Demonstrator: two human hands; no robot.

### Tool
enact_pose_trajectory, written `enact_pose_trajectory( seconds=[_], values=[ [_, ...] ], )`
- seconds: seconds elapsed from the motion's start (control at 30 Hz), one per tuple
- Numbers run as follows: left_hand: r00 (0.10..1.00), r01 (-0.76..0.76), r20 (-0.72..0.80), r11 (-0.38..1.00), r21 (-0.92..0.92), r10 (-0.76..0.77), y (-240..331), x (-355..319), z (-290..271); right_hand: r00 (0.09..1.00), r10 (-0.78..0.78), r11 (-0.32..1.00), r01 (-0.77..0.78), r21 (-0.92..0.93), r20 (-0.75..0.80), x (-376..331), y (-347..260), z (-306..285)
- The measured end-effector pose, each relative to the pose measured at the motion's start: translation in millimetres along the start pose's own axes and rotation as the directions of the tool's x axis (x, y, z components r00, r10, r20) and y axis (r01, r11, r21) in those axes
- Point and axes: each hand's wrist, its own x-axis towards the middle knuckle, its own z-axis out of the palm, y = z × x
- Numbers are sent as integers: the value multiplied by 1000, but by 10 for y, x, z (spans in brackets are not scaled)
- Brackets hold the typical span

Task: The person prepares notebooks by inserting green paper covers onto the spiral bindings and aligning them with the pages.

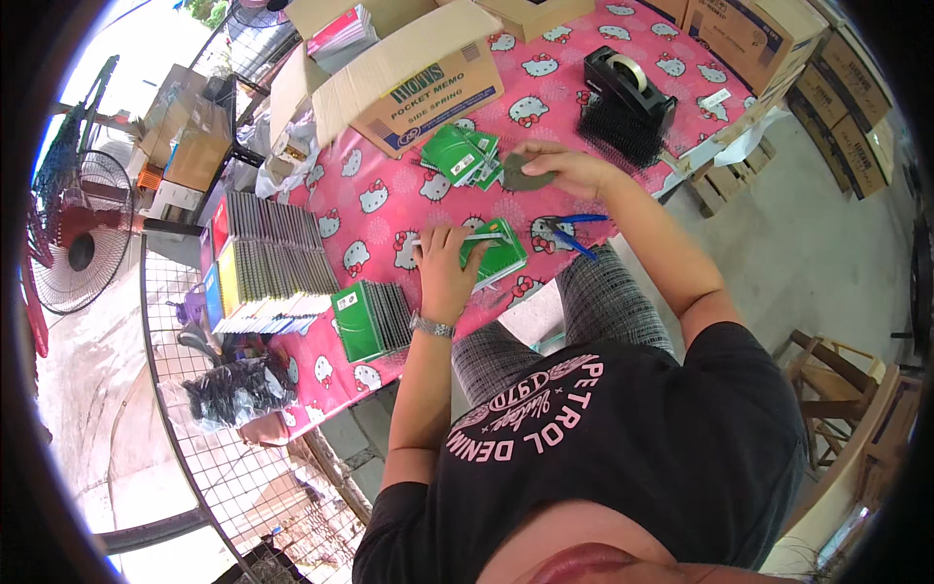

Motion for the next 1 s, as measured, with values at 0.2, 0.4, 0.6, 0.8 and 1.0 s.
enact_pose_trajectory(
  seconds=[0.2, 0.4, 0.6, 0.8, 1.0],
  values=[
    [999, -51, -1, 998, -46, 51, 176, 83, -9, 891, 392, 842, -247, -479, 229, -101, -279, 366],
    [998, -65, -2, 991, -118, 65, 150, 102, -31, 882, 346, 797, -96, -597, 319, 50, -142, 250],
    [999, -20, -39, 989, -146, 15, -10, 82, -99, 923, 326, 752, -124, -647, 202, 109, -198, 371],
    [999, 31, 18, 982, -186, -28, -142, 79, -134, 908, 347, 617, -33, -786, 234, 269, -155, 417],
    [969, 224, 177, 918, -329, -173, -128, 145, -200, 920, 282, 858, -116, -500, 271, 266, -110, 450]
  ],
)
